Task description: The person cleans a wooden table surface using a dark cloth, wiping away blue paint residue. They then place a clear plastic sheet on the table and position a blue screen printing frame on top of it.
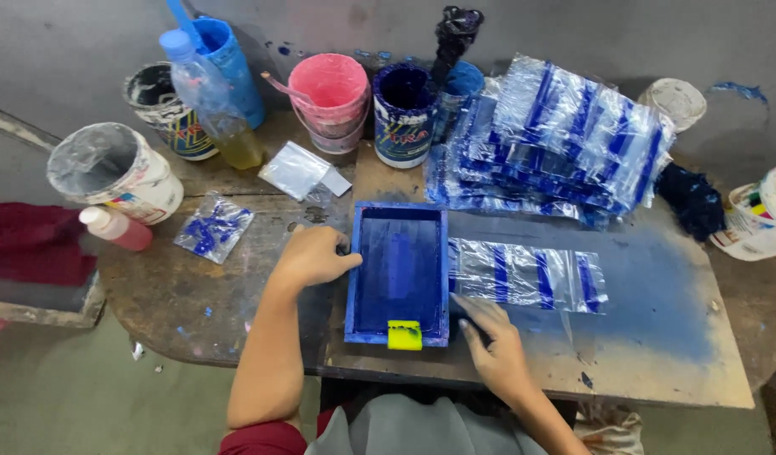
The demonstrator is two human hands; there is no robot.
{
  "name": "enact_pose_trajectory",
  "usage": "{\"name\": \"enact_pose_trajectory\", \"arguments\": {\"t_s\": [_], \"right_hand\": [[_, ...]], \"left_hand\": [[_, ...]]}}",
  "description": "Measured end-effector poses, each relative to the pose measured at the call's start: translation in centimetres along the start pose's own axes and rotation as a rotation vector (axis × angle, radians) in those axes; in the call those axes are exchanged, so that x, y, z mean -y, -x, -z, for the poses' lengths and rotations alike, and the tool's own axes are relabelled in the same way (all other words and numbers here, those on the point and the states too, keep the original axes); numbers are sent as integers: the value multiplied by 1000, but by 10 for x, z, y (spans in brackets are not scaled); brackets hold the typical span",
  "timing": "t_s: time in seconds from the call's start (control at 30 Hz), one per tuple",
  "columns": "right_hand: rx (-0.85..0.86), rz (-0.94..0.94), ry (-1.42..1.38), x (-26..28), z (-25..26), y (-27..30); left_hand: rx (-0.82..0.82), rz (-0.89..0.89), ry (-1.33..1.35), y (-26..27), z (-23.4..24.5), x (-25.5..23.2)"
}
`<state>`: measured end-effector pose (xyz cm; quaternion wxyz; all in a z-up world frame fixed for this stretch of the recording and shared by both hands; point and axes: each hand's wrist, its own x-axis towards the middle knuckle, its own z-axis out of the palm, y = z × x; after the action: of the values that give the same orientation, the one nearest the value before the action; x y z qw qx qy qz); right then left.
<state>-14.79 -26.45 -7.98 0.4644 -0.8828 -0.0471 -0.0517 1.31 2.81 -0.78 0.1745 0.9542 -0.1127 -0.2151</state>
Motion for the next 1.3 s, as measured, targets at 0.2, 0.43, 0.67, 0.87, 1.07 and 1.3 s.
{"name": "enact_pose_trajectory", "arguments": {"t_s": [0.2,0.43,0.67,0.87,1.07,1.3], "right_hand": [[154,70,58,23,-12,-8],[413,258,44,73,-40,-26],[591,337,115,101,-75,-44],[618,289,116,108,-82,-49],[578,284,136,95,-86,-48],[461,235,125,67,-39,-39]], "left_hand": [[-31,78,-41,21,18,20],[5,311,-50,55,29,76],[42,481,-46,71,40,113],[69,552,-6,71,44,109],[63,557,39,66,38,110],[99,581,-155,62,34,119]]}}
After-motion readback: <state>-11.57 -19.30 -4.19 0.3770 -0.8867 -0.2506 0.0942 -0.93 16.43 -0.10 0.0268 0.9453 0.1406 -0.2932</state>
